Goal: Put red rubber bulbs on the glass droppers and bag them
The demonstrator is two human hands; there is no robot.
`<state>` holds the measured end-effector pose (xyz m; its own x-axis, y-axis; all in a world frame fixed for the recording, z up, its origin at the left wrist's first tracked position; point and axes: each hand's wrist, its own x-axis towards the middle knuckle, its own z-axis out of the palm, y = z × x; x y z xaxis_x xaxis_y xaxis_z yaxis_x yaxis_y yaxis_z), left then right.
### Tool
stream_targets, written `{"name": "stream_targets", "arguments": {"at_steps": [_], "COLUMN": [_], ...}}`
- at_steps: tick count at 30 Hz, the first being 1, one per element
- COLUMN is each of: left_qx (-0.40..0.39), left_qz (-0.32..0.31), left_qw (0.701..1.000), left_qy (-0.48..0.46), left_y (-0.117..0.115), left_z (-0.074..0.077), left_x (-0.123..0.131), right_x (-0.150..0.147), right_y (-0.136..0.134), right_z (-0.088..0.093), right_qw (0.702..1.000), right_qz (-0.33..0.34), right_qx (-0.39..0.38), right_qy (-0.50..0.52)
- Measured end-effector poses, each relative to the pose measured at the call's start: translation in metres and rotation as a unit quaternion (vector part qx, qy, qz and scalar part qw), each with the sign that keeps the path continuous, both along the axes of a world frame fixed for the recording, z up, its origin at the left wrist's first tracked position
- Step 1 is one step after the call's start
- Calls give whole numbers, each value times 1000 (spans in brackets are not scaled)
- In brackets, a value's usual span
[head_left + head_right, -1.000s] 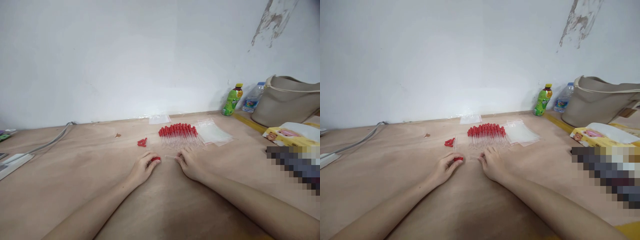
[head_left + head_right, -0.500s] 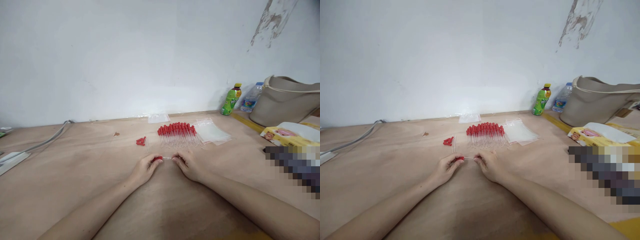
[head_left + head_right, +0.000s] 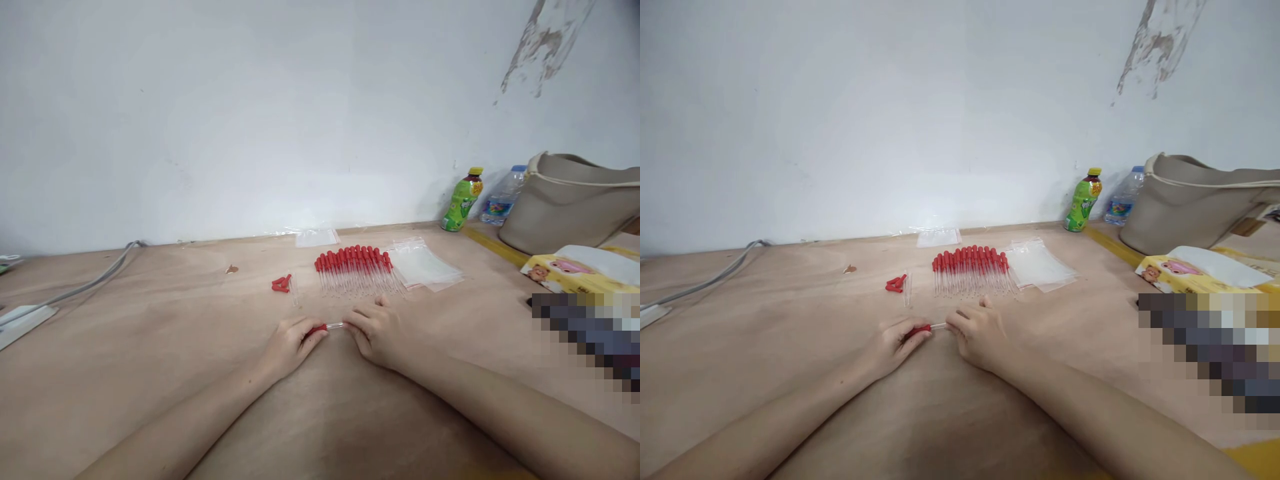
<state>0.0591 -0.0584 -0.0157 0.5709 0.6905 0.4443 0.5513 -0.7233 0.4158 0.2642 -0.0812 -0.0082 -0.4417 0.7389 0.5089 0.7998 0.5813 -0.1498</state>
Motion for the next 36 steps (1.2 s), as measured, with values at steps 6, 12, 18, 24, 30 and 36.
{"name": "stream_targets", "arguments": {"at_steps": [6, 12, 18, 24, 30, 36], "left_qx": [-10, -67, -132, -129, -124, -111], "left_qz": [8, 7, 19, 5, -2, -6], "left_qw": [999, 995, 987, 989, 991, 993], "left_qy": [-35, -78, -91, -69, -54, -47], "left_y": [1, 3, 4, 2, 2, 4], "left_z": [3, 6, 3, 4, 3, 0], "left_x": [-3, -3, -2, -3, -4, -4], "right_x": [6, 9, 1, -1, -3, -7], "right_y": [6, 8, 10, 13, 12, 9], "right_z": [-1, -3, -6, -10, -9, -6], "right_qw": [996, 993, 991, 991, 993, 994], "right_qz": [56, 73, 87, 106, 110, 92], "right_qx": [-47, -61, 12, 28, 13, -26], "right_qy": [48, 76, 101, 79, 50, 47]}}
